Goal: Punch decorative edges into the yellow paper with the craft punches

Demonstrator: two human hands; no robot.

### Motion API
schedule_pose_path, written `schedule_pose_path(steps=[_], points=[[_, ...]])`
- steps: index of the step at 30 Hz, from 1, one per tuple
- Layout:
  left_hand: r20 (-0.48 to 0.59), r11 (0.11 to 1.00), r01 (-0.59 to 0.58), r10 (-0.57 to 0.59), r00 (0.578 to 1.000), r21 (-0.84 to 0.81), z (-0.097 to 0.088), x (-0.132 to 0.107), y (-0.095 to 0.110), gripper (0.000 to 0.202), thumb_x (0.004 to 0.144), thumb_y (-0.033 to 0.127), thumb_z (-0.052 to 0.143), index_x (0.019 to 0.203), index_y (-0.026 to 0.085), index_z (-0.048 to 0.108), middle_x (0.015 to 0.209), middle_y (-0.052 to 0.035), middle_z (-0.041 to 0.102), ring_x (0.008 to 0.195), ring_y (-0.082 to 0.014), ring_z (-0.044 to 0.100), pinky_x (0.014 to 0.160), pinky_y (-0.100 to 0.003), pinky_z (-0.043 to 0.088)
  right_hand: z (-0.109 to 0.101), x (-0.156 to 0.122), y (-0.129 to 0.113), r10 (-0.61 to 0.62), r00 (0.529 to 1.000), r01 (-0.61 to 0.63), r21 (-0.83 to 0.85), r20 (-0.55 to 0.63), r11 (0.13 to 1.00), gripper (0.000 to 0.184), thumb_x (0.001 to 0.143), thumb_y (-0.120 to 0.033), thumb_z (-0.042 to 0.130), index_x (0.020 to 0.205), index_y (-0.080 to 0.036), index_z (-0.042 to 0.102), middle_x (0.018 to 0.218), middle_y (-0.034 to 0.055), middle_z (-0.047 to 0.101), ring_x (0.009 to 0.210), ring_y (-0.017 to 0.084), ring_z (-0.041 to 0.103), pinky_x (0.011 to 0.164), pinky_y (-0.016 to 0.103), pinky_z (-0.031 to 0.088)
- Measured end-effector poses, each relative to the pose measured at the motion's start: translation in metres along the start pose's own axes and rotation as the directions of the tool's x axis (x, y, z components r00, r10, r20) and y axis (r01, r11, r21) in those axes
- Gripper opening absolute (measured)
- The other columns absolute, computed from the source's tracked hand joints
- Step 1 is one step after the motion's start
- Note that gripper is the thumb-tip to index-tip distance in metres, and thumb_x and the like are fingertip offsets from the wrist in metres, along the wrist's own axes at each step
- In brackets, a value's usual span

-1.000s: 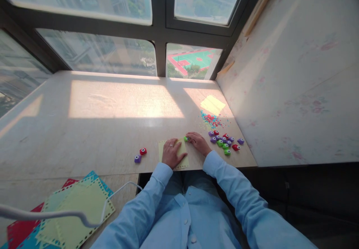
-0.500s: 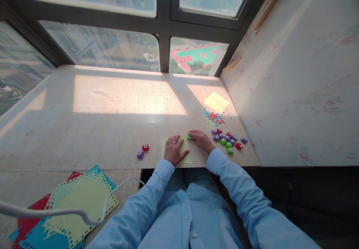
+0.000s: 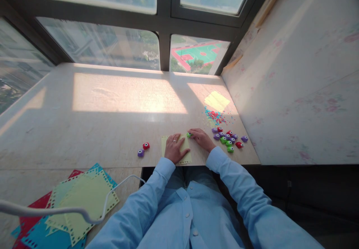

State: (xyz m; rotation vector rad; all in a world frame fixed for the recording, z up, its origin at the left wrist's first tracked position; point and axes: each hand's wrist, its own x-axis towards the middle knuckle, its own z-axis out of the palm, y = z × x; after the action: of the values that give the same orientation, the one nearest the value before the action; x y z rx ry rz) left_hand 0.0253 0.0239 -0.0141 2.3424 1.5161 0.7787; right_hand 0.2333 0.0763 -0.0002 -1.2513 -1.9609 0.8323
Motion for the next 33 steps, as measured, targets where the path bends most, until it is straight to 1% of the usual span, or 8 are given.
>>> schedule_pose_path(steps=[4, 9, 15, 17, 20, 23, 29, 33], points=[[0.016, 1.000, -0.017, 0.017, 1.000, -0.006, 0.000, 0.000, -0.001, 0.050, 0.079, 0.054, 0.068, 0.119, 0.023, 0.065, 0.137, -0.0152, 0.055, 0.131, -0.0331, 0.045, 0.111, -0.056, 0.032, -0.002, 0.004, 0.001, 0.009, 0.999, -0.009, 0.011, 0.039, 1.000, 0.028, 0.082, -0.025, 0.060, 0.106, -0.028, 0.074, 0.110, 0.0058, 0.074, 0.106, 0.025, 0.065, 0.099, 0.045, 0.048], [0.021, 1.000, -0.019, 0.019, 1.000, -0.002, 0.000, 0.000, -0.001, 0.050, 0.080, 0.053, 0.068, 0.119, 0.022, 0.065, 0.138, -0.0158, 0.054, 0.131, -0.0333, 0.045, 0.112, -0.056, 0.031, 0.000, 0.006, 0.000, 0.001, 0.999, -0.002, 0.028, 0.048, 1.000, 0.027, 0.081, -0.025, 0.063, 0.105, -0.028, 0.074, 0.109, 0.0059, 0.074, 0.106, 0.026, 0.066, 0.099, 0.046, 0.048], [0.024, 1.000, -0.015, 0.014, 1.000, 0.011, 0.001, -0.001, -0.002, 0.050, 0.080, 0.054, 0.067, 0.118, 0.022, 0.064, 0.139, -0.0155, 0.053, 0.131, -0.0332, 0.045, 0.112, -0.056, 0.031, 0.003, -0.003, -0.006, -0.013, 0.998, 0.015, -0.028, 0.056, 0.999, 0.026, 0.083, -0.027, 0.062, 0.106, -0.028, 0.073, 0.110, 0.0070, 0.073, 0.106, 0.026, 0.064, 0.098, 0.044, 0.047], [0.028, 1.000, -0.020, 0.019, 0.999, 0.008, 0.002, -0.001, -0.002, 0.049, 0.081, 0.054, 0.066, 0.118, 0.022, 0.063, 0.139, -0.0153, 0.053, 0.132, -0.0328, 0.045, 0.113, -0.056, 0.031, 0.006, -0.009, -0.009, -0.015, 1.000, 0.017, -0.055, 0.023, 0.998, 0.027, 0.084, -0.027, 0.062, 0.109, -0.027, 0.072, 0.111, 0.0083, 0.072, 0.106, 0.026, 0.063, 0.098, 0.045, 0.046], [0.033, 0.999, -0.029, 0.028, 0.999, 0.016, 0.003, -0.002, -0.003, 0.050, 0.081, 0.053, 0.065, 0.118, 0.020, 0.063, 0.140, -0.0163, 0.052, 0.133, -0.0328, 0.044, 0.114, -0.055, 0.030, 0.014, -0.019, -0.012, 0.002, 0.998, -0.008, -0.096, -0.068, 0.995, 0.029, 0.087, -0.029, 0.061, 0.114, -0.025, 0.070, 0.112, 0.0099, 0.071, 0.107, 0.027, 0.061, 0.098, 0.046, 0.046], [0.053, 0.998, -0.048, 0.046, 0.998, 0.035, 0.003, -0.004, -0.002, 0.051, 0.081, 0.052, 0.066, 0.120, 0.018, 0.062, 0.142, -0.0182, 0.051, 0.136, -0.0336, 0.042, 0.115, -0.055, 0.030, 0.022, -0.024, -0.013, 0.025, 0.990, -0.041, -0.118, -0.140, 0.992, 0.025, 0.088, -0.031, 0.060, 0.111, -0.025, 0.070, 0.108, 0.0100, 0.070, 0.105, 0.027, 0.060, 0.098, 0.046, 0.046], [0.113, 0.997, -0.059, 0.054, 0.992, 0.047, 0.003, -0.007, -0.001, 0.056, 0.083, 0.049, 0.065, 0.129, 0.020, 0.057, 0.150, -0.0180, 0.043, 0.142, -0.0352, 0.035, 0.116, -0.056, 0.029, 0.028, -0.023, -0.010, 0.011, 0.984, -0.040, -0.164, -0.177, 0.986, 0.023, 0.090, -0.030, 0.059, 0.109, -0.023, 0.071, 0.106, 0.0108, 0.068, 0.103, 0.026, 0.060, 0.095, 0.044, 0.048], [0.106, 0.998, -0.062, 0.060, 0.993, 0.014, 0.007, -0.007, -0.001, 0.058, 0.081, 0.047, 0.068, 0.131, 0.019, 0.057, 0.153, -0.0186, 0.037, 0.144, -0.0379, 0.030, 0.115, -0.058, 0.030, 0.030, -0.024, -0.013, 0.009, 0.981, -0.044, -0.179, -0.194, 0.983, 0.024, 0.090, -0.028, 0.059, 0.111, -0.023, 0.070, 0.103, 0.0101, 0.067, 0.101, 0.025, 0.060, 0.093, 0.043, 0.049]])
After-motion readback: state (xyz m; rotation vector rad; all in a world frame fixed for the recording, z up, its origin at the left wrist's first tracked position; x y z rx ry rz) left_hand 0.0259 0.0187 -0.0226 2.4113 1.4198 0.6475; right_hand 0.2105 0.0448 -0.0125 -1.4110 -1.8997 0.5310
